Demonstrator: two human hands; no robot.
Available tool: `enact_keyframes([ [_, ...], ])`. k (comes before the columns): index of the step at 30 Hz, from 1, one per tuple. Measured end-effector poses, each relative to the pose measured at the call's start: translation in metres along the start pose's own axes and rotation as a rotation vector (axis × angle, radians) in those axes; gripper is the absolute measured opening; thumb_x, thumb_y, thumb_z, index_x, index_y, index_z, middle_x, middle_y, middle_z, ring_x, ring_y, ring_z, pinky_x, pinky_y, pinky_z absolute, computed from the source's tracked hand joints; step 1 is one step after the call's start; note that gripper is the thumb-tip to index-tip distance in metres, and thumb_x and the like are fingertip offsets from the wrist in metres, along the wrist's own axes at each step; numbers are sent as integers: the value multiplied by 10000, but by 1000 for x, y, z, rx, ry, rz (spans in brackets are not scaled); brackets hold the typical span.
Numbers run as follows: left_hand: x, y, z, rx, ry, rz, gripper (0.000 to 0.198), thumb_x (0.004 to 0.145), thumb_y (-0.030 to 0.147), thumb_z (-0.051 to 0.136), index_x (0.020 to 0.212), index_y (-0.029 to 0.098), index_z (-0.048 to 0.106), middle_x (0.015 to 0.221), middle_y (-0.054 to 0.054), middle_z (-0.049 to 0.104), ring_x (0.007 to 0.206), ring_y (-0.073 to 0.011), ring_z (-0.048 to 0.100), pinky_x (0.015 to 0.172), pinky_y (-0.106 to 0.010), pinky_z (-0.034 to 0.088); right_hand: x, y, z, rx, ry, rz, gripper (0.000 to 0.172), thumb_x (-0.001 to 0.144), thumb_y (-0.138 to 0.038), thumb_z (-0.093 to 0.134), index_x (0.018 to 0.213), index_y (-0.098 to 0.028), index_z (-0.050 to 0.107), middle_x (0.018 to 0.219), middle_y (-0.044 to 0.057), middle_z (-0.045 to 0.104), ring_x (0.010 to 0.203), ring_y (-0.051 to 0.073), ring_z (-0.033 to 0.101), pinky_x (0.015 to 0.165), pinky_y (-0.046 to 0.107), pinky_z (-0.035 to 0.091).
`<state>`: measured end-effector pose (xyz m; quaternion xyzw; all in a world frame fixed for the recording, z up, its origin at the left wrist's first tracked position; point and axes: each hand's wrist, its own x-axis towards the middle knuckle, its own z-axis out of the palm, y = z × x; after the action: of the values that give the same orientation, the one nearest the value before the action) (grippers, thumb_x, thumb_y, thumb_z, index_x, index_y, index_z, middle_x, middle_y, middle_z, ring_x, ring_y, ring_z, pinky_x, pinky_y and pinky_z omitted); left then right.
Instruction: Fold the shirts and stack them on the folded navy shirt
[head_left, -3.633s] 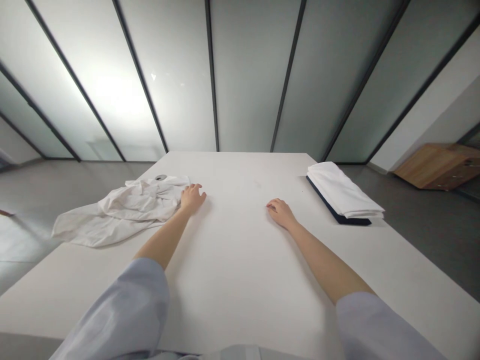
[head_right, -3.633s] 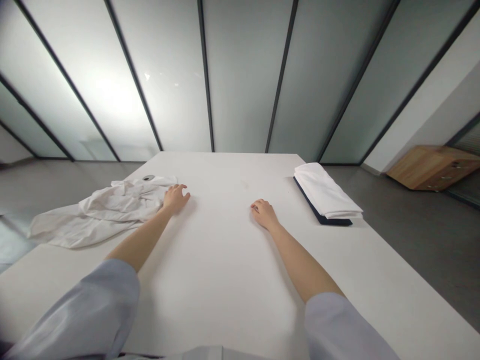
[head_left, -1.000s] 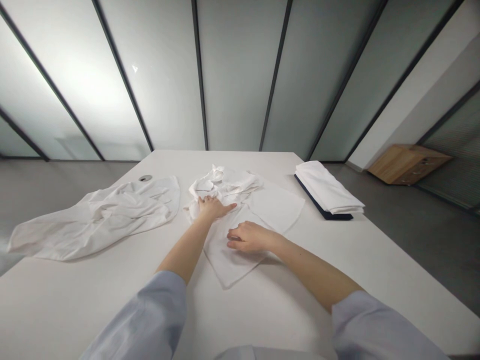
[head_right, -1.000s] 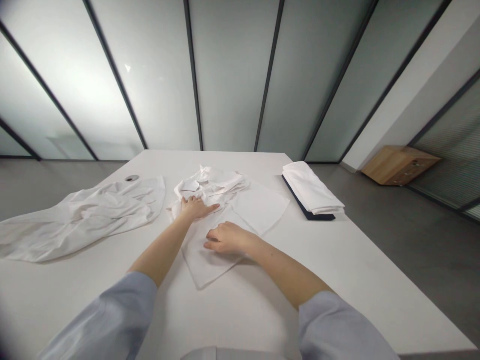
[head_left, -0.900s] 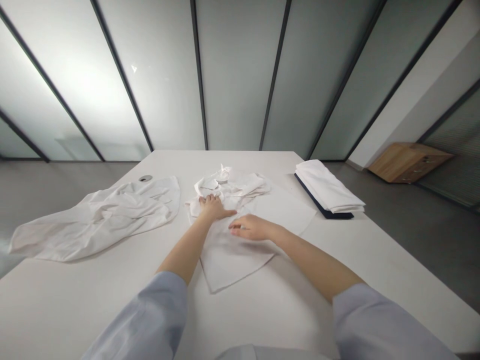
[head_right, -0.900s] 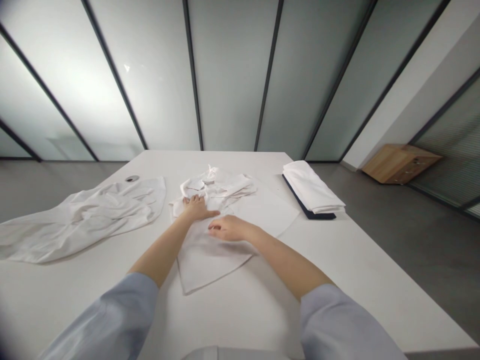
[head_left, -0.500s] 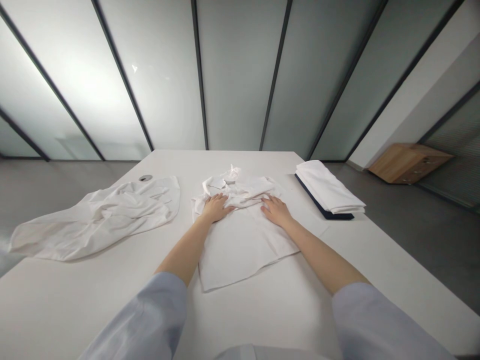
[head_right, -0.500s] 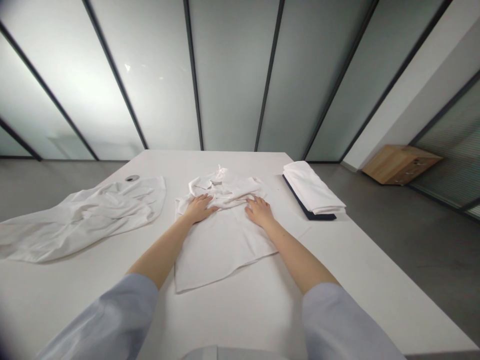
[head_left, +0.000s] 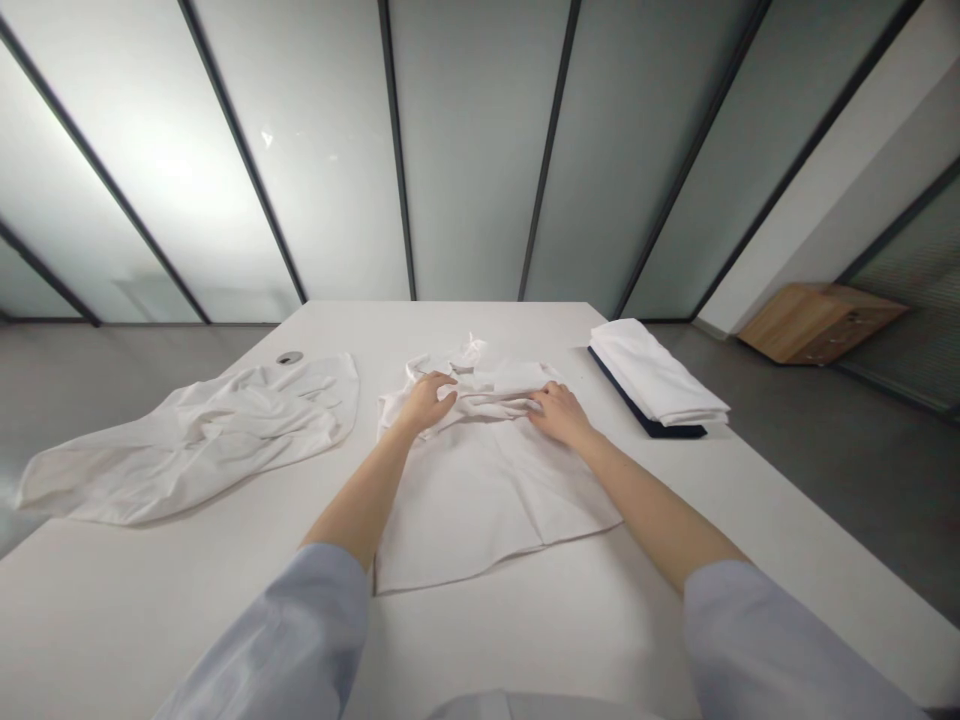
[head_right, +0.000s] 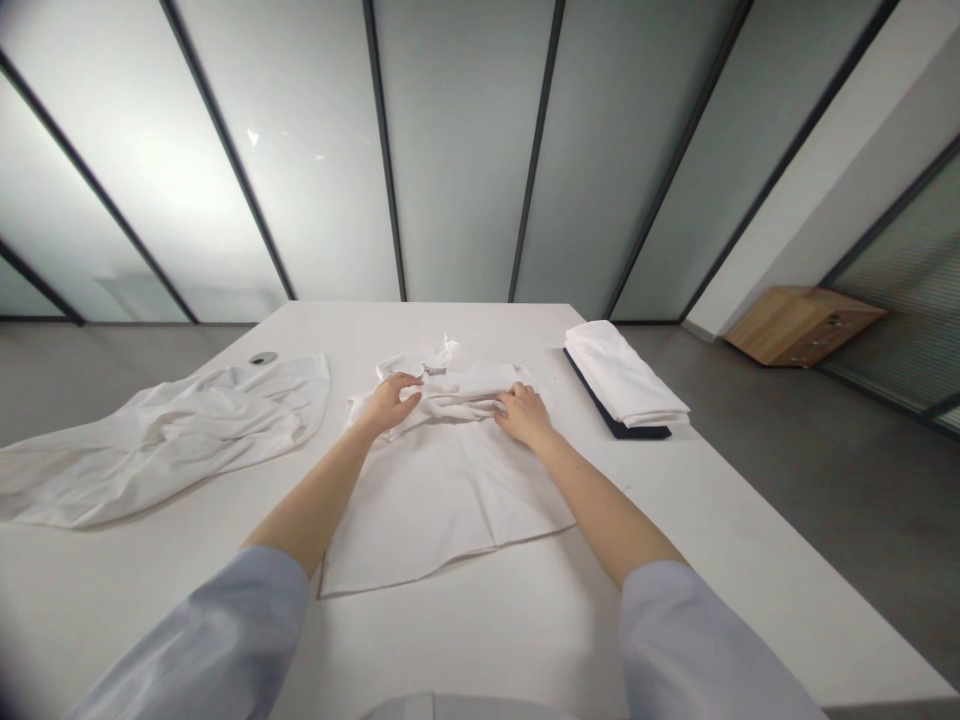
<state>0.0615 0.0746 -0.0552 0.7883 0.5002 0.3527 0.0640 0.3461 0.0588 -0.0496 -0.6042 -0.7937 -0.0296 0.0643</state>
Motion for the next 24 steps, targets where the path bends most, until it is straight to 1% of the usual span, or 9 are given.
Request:
enact_keyframes([
  [2,2,11,-3,22,8,14,281,803,273,535,1025,174,676,1000,-65,682,968,-206,625,930,-353,469,5,-2,-1,-15,12,21,301,874,-319,547,1135,-212,651,1181,127,563,1121,273,486,919,360,361],
  [5,3,30,-5,81,-70,24,278,848,295,492,1031,181,668,920,-56,669,906,-193,620,895,-338,472,10,-8,-2,1,74,17,331,869,-306,540,1170,-204,630,1205,134,551,1139,286,467,936,385,356],
  [8,-1,42,-1,225,-194,15,386,834,440,553,1125,199,635,1098,-86,632,1059,-248,568,954,-380,433,16,-15,0,25,99,-10,468,840,-295,552,1299,-208,529,1283,138,521,1172,303,453,962,406,353],
  [11,-9,43,10,344,-343,-32,559,783,520,614,1253,221,558,1265,-109,551,1181,-296,492,984,-408,408,27,-20,8,93,97,-1,679,816,-318,567,1446,-210,336,1429,136,411,1244,314,415,995,413,349],
  [14,-15,35,21,327,-400,-5,432,867,405,530,1262,231,552,1243,-92,570,1164,-256,509,1001,-369,393,43,-23,16,210,119,37,734,844,-391,530,1486,-176,247,1485,147,342,1305,290,382,1027,379,340],
  [17,-16,27,22,292,-378,63,379,911,357,454,1245,229,579,1230,-80,588,1156,-227,520,1026,-333,372,57,-25,19,276,90,91,685,861,-423,508,1460,-154,314,1420,157,440,1279,257,438,1001,329,367],
  [19,-15,22,18,321,-371,48,453,880,437,497,1277,227,559,1264,-90,569,1177,-252,506,1024,-353,376,64,-25,18,281,-9,135,587,848,-419,530,1370,-160,456,1312,151,552,1185,259,529,927,315,413],
  [21,-15,16,12,374,-374,-40,627,797,551,573,1324,215,515,1297,-117,543,1201,-300,486,1007,-400,390,68,-22,16,282,-95,168,437,845,-414,532,1189,-154,605,1176,150,640,1063,262,600,840,306,440],
  [24,-14,4,3,395,-395,-184,753,695,595,649,1316,192,515,1266,-137,557,1173,-316,512,967,-406,413,72,-14,13,348,-85,224,320,853,-397,511,935,-136,678,986,137,697,916,234,635,741,274,441],
])
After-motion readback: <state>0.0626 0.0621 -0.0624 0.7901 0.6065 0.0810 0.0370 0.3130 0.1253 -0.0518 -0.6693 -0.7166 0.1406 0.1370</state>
